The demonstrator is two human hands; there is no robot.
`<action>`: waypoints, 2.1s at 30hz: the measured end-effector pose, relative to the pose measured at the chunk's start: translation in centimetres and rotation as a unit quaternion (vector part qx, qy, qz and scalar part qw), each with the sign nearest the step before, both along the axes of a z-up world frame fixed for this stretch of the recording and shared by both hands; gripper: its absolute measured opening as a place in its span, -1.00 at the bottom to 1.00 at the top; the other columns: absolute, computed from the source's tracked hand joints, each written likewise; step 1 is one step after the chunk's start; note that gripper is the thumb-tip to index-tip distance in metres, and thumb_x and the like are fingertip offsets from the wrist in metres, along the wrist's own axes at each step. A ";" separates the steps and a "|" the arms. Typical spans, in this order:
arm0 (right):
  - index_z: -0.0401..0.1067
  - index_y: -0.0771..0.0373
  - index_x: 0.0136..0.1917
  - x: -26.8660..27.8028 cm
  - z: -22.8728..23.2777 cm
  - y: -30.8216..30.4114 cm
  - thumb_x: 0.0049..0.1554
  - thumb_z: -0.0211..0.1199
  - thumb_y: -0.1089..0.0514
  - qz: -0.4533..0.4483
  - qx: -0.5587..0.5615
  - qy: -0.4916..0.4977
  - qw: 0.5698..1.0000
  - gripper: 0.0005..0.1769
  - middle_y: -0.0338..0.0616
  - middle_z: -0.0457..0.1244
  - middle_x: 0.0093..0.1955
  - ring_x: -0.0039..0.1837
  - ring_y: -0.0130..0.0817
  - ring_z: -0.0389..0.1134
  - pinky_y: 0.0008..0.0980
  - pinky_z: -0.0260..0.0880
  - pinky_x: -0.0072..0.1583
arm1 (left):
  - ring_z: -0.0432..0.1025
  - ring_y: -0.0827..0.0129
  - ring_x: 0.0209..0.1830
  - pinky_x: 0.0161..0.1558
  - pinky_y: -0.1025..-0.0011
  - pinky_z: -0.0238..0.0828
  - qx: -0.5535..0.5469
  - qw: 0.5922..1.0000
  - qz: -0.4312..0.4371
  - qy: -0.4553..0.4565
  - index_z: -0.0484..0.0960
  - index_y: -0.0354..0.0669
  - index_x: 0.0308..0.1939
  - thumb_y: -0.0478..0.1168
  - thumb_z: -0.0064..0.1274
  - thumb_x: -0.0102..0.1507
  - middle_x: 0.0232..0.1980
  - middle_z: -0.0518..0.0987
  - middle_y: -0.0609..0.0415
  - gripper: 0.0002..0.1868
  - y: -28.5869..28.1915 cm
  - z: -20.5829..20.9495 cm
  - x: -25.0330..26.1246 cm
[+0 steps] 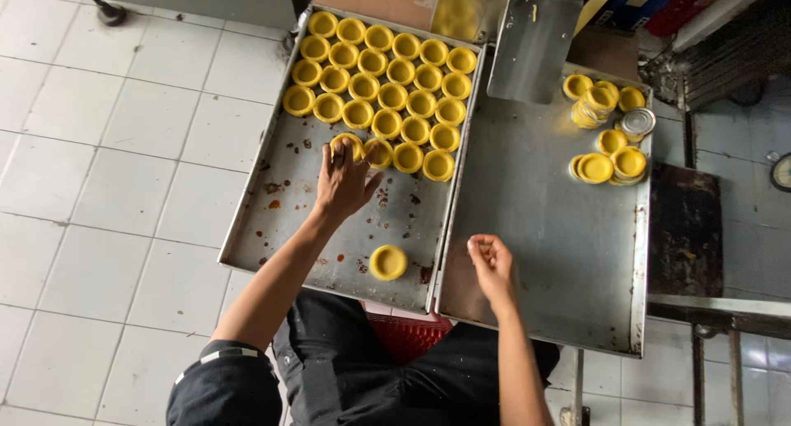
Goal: The person arranges yellow pastry molds into a metal tray, placing them one by one in rows, and later moves the entire filled tray aside before beginning to arrange another set of molds in a second tray.
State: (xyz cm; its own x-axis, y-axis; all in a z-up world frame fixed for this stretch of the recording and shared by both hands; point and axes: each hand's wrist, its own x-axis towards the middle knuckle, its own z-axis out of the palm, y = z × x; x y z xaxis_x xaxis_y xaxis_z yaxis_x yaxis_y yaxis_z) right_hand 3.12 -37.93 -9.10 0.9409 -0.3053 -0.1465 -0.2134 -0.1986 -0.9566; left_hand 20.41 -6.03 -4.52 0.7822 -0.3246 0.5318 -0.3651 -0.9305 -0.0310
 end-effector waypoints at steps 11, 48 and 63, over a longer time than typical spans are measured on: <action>0.56 0.09 0.01 -2.1 -2.1 2.1 0.30 0.33 0.14 -0.034 -0.058 -0.061 0.996 -0.97 -0.26 0.36 -0.24 -0.20 -0.50 0.33 -0.49 0.33 -0.15 | 0.31 -0.09 0.29 0.36 -0.09 0.03 0.027 0.991 -0.087 0.095 0.50 0.10 0.48 0.21 -0.04 0.40 0.33 0.45 -0.32 -0.39 0.4 1.2 -3.8; 0.52 0.00 0.00 -1.3 1.6 4.5 0.16 0.35 0.14 0.019 -0.352 -0.013 0.936 -0.88 -0.27 0.40 -0.05 -0.10 -0.32 0.47 -0.32 0.52 -0.14 | 0.24 -0.18 0.48 0.34 -0.16 0.19 -0.213 0.904 -0.201 0.311 0.11 -0.11 0.62 0.05 -0.03 0.45 0.55 0.23 -0.35 -0.27 -8.0 3.2 -19.9; 0.43 -0.07 -0.19 -0.5 2.5 5.0 0.25 0.23 -0.14 -0.047 -0.433 -0.048 0.899 -0.77 -0.44 0.39 -0.27 -0.20 -0.38 0.45 -0.29 0.37 -0.20 | 0.07 -0.14 0.64 0.45 -0.07 0.08 -0.113 0.954 -0.167 0.221 0.12 -0.17 0.66 0.17 -0.04 0.44 0.63 0.24 -0.21 -0.17 -10.7 -2.0 -21.1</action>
